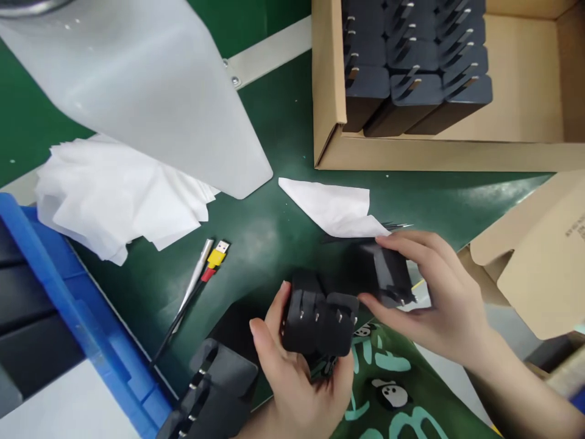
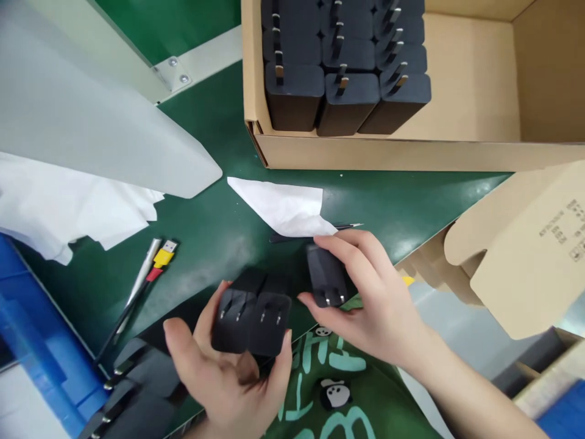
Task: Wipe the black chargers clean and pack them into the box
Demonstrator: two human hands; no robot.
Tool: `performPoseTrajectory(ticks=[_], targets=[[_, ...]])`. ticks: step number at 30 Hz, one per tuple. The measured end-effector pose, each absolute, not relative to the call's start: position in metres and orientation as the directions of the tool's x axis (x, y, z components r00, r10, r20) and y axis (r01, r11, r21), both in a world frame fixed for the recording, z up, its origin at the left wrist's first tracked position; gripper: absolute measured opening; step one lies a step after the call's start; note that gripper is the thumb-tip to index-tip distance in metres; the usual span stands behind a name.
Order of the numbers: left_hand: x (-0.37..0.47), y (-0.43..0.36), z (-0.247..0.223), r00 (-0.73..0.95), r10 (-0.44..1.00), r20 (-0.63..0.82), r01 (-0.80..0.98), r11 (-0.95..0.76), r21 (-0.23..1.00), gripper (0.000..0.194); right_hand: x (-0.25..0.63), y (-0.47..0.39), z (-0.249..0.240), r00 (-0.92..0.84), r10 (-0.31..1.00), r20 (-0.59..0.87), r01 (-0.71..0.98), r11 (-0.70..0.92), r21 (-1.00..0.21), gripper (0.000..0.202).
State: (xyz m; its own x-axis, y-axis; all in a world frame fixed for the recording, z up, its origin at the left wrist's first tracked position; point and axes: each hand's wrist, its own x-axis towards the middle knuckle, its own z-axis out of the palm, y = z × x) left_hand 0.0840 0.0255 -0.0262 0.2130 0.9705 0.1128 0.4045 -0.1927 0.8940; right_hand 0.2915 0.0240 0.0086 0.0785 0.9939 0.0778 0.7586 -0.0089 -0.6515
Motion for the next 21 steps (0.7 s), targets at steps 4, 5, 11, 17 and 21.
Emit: performPoseTrajectory(ticks=[4, 5, 11, 17, 21], targets=[[0.08, 0.026, -0.03, 0.236, 0.959, 0.158, 0.373, -0.239, 0.896, 0.118, 0.304, 0.019, 0.014, -0.19, 0.978, -0.083, 0.527, 0.03, -0.849, 0.069], [0.079, 0.026, -0.031, 0.246, 0.957, 0.152, 0.366, -0.237, 0.9, 0.118, 0.307, 0.017, 0.014, -0.258, 0.961, -0.103, 0.474, 0.033, -0.88, 0.07], [0.077, 0.027, -0.029, 0.317, 0.943, 0.106, 0.266, -0.196, 0.944, 0.115, 0.302, 0.007, 0.003, -0.08, 0.991, -0.102, 0.43, -0.058, -0.901, 0.064], [0.072, 0.032, -0.019, 0.346, 0.937, -0.045, 0.336, -0.078, 0.939, 0.098, 0.282, -0.007, 0.006, -0.039, 0.991, -0.128, 0.515, -0.09, -0.853, 0.092], [0.069, 0.047, -0.01, 0.453, 0.873, -0.183, 0.462, -0.055, 0.885, 0.092, 0.272, -0.01, -0.003, -0.05, 0.992, -0.12, 0.611, -0.065, -0.789, 0.106]])
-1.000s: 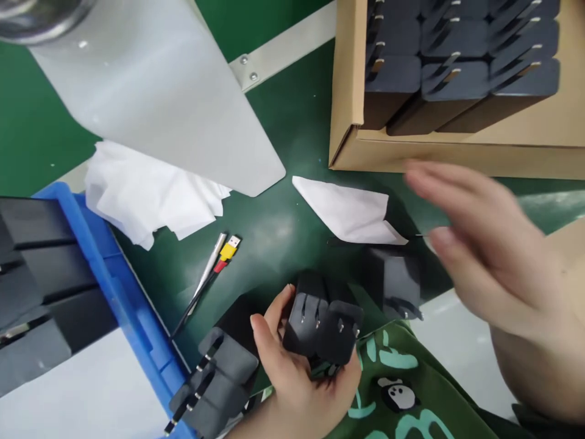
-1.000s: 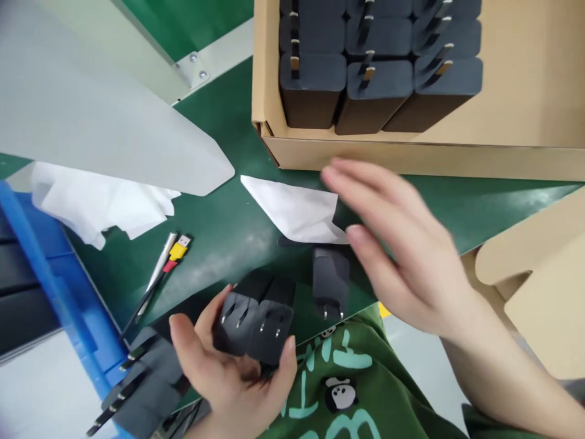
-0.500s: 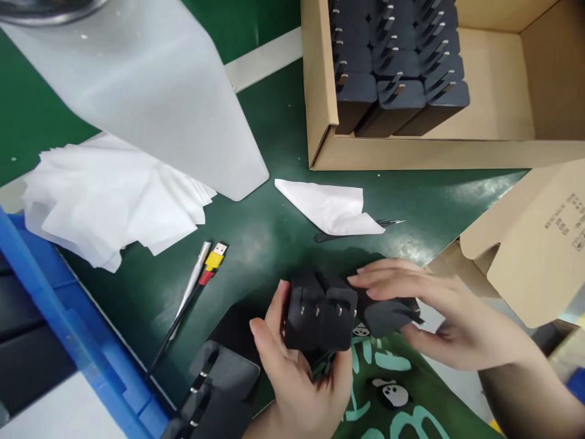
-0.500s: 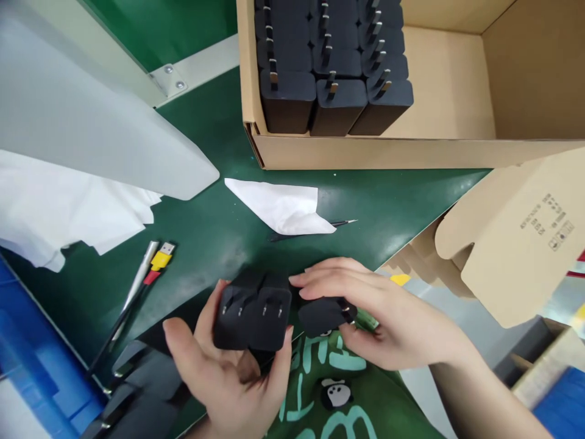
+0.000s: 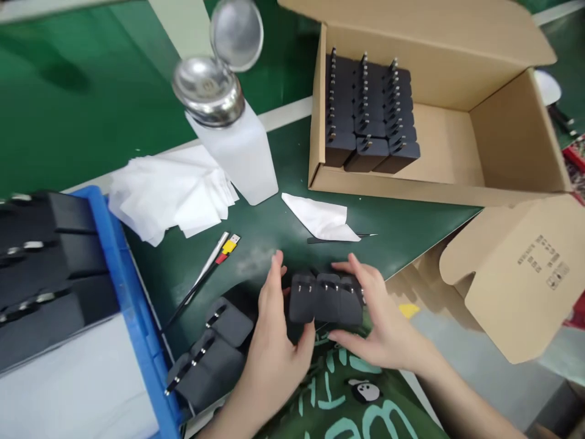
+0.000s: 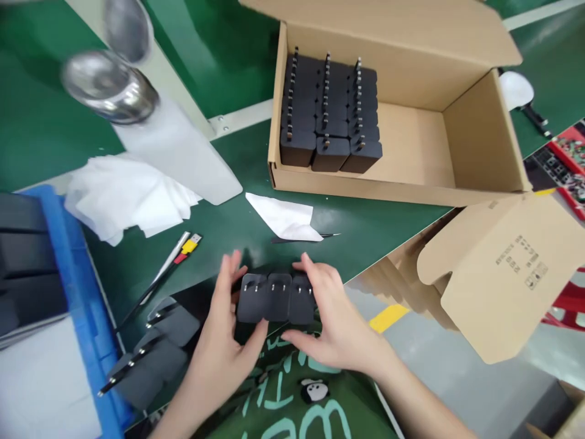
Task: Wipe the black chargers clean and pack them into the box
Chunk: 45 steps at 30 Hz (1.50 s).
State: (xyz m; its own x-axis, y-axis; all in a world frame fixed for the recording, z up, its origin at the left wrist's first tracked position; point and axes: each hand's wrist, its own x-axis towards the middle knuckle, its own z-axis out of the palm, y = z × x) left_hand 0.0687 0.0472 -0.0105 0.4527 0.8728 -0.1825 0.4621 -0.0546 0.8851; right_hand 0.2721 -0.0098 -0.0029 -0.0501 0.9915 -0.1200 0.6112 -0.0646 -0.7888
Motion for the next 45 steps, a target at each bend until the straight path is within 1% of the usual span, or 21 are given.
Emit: performPoseTrajectory(ticks=[1, 3, 5, 7, 9, 11, 14, 17, 22, 25, 30, 34, 37, 40, 45], targets=[[0.069, 0.052, -0.009, 0.476, 0.855, -0.205, 0.489, -0.064, 0.87, 0.089, 0.272, -0.008, -0.007, -0.049, 0.993, -0.103, 0.6, -0.053, -0.798, 0.101], [0.069, 0.06, -0.007, 0.514, 0.827, -0.229, 0.523, -0.09, 0.848, 0.08, 0.275, -0.001, -0.016, -0.033, 0.999, -0.036, 0.573, -0.01, -0.819, 0.084], [0.07, 0.065, -0.001, 0.543, 0.82, -0.182, 0.512, -0.151, 0.846, 0.07, 0.282, 0.007, -0.017, -0.053, 0.996, 0.067, 0.557, 0.086, -0.826, 0.067], [0.068, 0.065, 0.012, 0.572, 0.818, -0.054, 0.463, -0.268, 0.845, 0.062, 0.289, 0.014, -0.008, -0.13, 0.975, 0.182, 0.532, 0.223, -0.817, 0.056], [0.065, 0.063, 0.031, 0.588, 0.802, 0.103, 0.412, -0.406, 0.816, 0.056, 0.295, 0.02, 0.012, -0.218, 0.93, 0.296, 0.493, 0.367, -0.789, 0.052], [0.059, 0.059, 0.053, 0.584, 0.777, 0.234, 0.378, -0.516, 0.769, 0.051, 0.296, 0.024, 0.039, -0.291, 0.872, 0.394, 0.468, 0.489, -0.736, 0.05], [0.049, 0.055, 0.079, 0.542, 0.752, 0.374, 0.342, -0.604, 0.719, 0.047, 0.29, 0.031, 0.078, -0.374, 0.779, 0.503, 0.474, 0.627, -0.618, 0.044], [0.039, 0.055, 0.097, 0.493, 0.728, 0.476, 0.317, -0.66, 0.682, 0.051, 0.28, 0.037, 0.106, -0.432, 0.7, 0.568, 0.475, 0.712, -0.516, 0.041], [0.025, 0.052, 0.115, 0.466, 0.65, 0.6, 0.331, -0.758, 0.563, 0.047, 0.267, 0.04, 0.131, -0.493, 0.612, 0.619, 0.462, 0.786, -0.41, 0.037], [0.02, 0.049, 0.122, 0.445, 0.638, 0.629, 0.343, -0.77, 0.538, 0.047, 0.262, 0.042, 0.139, -0.502, 0.587, 0.635, 0.44, 0.805, -0.397, 0.038], [0.016, 0.041, 0.127, 0.424, 0.68, 0.598, 0.365, -0.733, 0.574, 0.051, 0.257, 0.043, 0.147, -0.51, 0.603, 0.613, 0.391, 0.797, -0.46, 0.045], [0.015, 0.035, 0.13, 0.407, 0.72, 0.562, 0.358, -0.692, 0.627, 0.055, 0.256, 0.04, 0.149, -0.517, 0.654, 0.552, 0.377, 0.753, -0.539, 0.056], [0.013, 0.032, 0.131, 0.401, 0.758, 0.515, 0.345, -0.646, 0.681, 0.062, 0.254, 0.037, 0.149, -0.512, 0.693, 0.507, 0.387, 0.714, -0.584, 0.059], [0.01, 0.031, 0.13, 0.395, 0.775, 0.494, 0.336, -0.622, 0.707, 0.066, 0.252, 0.035, 0.15, -0.515, 0.701, 0.493, 0.39, 0.704, -0.594, 0.06], [0.008, 0.031, 0.129, 0.396, 0.781, 0.483, 0.334, -0.612, 0.717, 0.067, 0.25, 0.034, 0.152, -0.517, 0.706, 0.484, 0.392, 0.697, -0.6, 0.059]])
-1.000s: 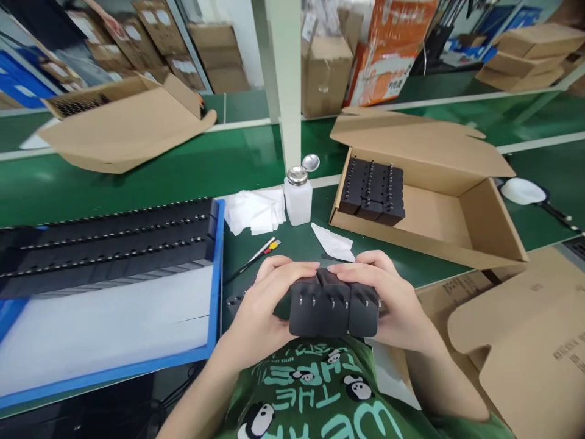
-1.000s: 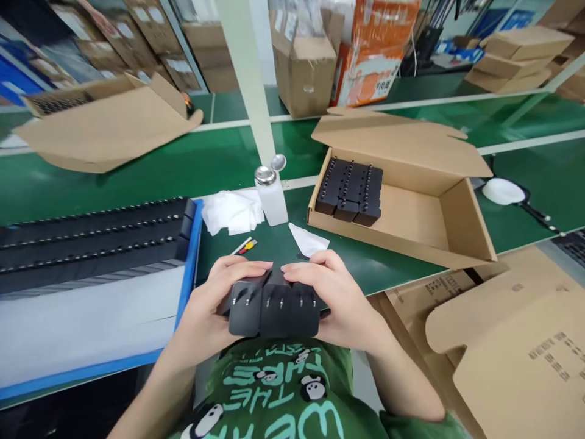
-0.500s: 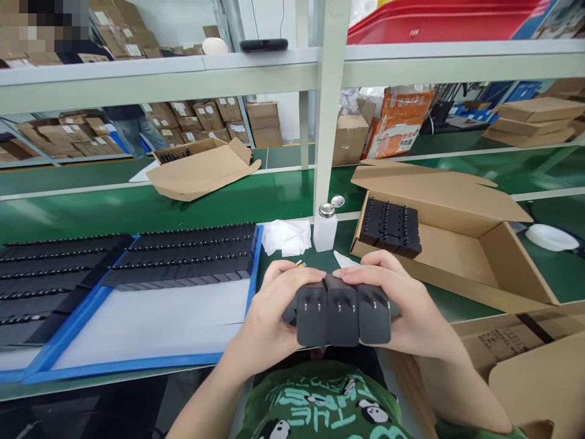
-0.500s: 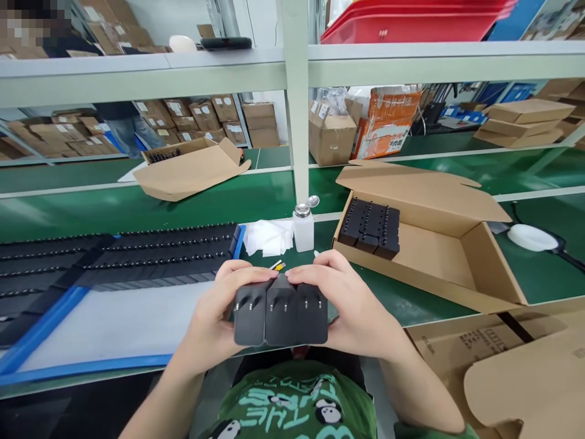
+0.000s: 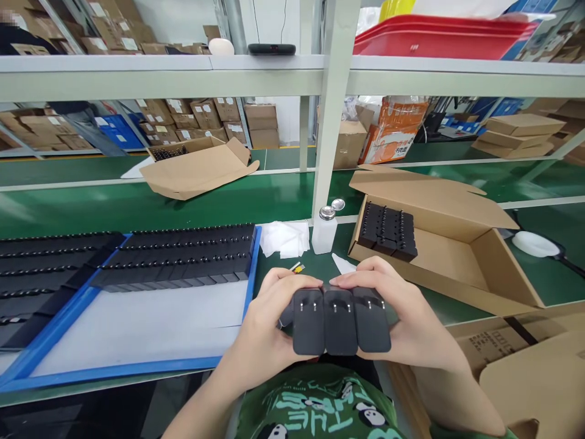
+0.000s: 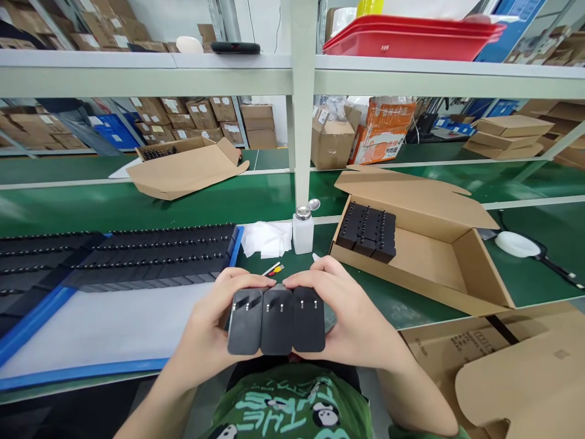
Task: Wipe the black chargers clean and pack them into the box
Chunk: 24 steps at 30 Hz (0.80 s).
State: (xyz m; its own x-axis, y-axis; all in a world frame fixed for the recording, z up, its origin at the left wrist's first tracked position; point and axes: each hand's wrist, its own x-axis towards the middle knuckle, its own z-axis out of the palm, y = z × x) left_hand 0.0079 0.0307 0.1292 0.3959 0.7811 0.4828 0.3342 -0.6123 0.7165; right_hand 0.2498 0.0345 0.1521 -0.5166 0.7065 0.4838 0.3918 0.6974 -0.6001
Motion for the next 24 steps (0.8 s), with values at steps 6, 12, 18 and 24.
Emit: performPoseTrajectory(ticks=[6, 12, 18, 24], targets=[[0.0099, 0.028, 0.1323, 0.386, 0.788, 0.48, 0.353, -0.607, 0.712, 0.058, 0.2476, 0.0344, 0.1541, -0.497, 0.741, 0.452, 0.381, 0.654, -0.653, 0.055], [0.0085, 0.0259, 0.1335, 0.397, 0.776, 0.49, 0.373, -0.624, 0.686, 0.057, 0.2446, 0.0351, 0.1524, -0.491, 0.742, 0.456, 0.356, 0.649, -0.672, 0.053], [0.0078, 0.0243, 0.1331, 0.395, 0.795, 0.461, 0.383, -0.598, 0.704, 0.059, 0.2431, 0.035, 0.1512, -0.485, 0.755, 0.441, 0.363, 0.633, -0.683, 0.055], [0.0072, 0.0248, 0.1338, 0.384, 0.816, 0.432, 0.384, -0.567, 0.729, 0.056, 0.2413, 0.0325, 0.1532, -0.466, 0.794, 0.39, 0.385, 0.579, -0.719, 0.056]])
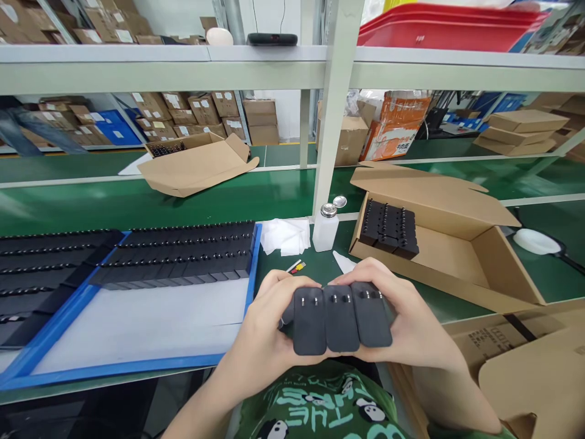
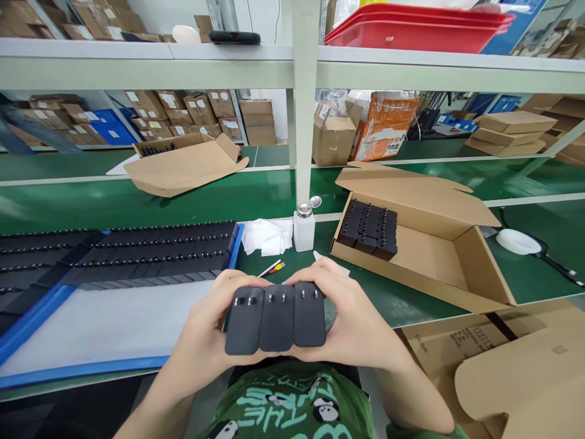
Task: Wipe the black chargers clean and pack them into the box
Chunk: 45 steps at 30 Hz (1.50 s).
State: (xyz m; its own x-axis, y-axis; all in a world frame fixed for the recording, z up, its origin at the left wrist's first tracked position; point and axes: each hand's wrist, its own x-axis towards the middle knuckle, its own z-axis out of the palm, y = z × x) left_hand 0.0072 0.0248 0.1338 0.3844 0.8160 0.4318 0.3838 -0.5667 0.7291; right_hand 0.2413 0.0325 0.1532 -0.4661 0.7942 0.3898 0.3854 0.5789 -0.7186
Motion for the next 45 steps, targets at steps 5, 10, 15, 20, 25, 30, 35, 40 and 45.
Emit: performPoseTrajectory(ticks=[5, 10, 15, 20, 25, 30, 35, 40, 45], targets=[[0.005, 0.03, 0.129, 0.386, 0.813, 0.437, 0.338, -0.565, 0.753, 0.056, 0.238, 0.025, 0.158, -0.441, 0.816, 0.374, 0.458, 0.562, -0.688, 0.058], [0.003, 0.039, 0.119, 0.425, 0.722, 0.545, 0.268, -0.676, 0.686, 0.048, 0.239, 0.021, 0.16, -0.468, 0.755, 0.459, 0.493, 0.654, -0.574, 0.056], [0.004, 0.044, 0.117, 0.427, 0.542, 0.724, 0.329, -0.838, 0.434, 0.037, 0.245, 0.034, 0.15, -0.533, 0.58, 0.616, 0.412, 0.814, -0.41, 0.039], [0.005, 0.043, 0.125, 0.465, 0.465, 0.754, 0.383, -0.873, 0.302, 0.035, 0.247, 0.05, 0.14, -0.544, 0.504, 0.671, 0.33, 0.864, -0.382, 0.036], [0.006, 0.043, 0.131, 0.457, 0.481, 0.748, 0.425, -0.857, 0.292, 0.036, 0.247, 0.055, 0.137, -0.537, 0.511, 0.672, 0.309, 0.86, -0.407, 0.041], [0.005, 0.044, 0.126, 0.435, 0.545, 0.717, 0.429, -0.825, 0.367, 0.037, 0.246, 0.054, 0.138, -0.518, 0.536, 0.666, 0.309, 0.844, -0.438, 0.043], [0.004, 0.047, 0.119, 0.436, 0.591, 0.679, 0.381, -0.805, 0.455, 0.037, 0.245, 0.047, 0.143, -0.503, 0.593, 0.629, 0.364, 0.805, -0.468, 0.043], [0.007, 0.054, 0.117, 0.421, 0.563, 0.712, 0.32, -0.826, 0.464, 0.033, 0.245, 0.04, 0.147, -0.521, 0.619, 0.588, 0.41, 0.786, -0.463, 0.048], [0.007, 0.06, 0.114, 0.402, 0.556, 0.728, 0.255, -0.831, 0.494, 0.036, 0.243, 0.034, 0.152, -0.52, 0.664, 0.537, 0.457, 0.747, -0.482, 0.057]])
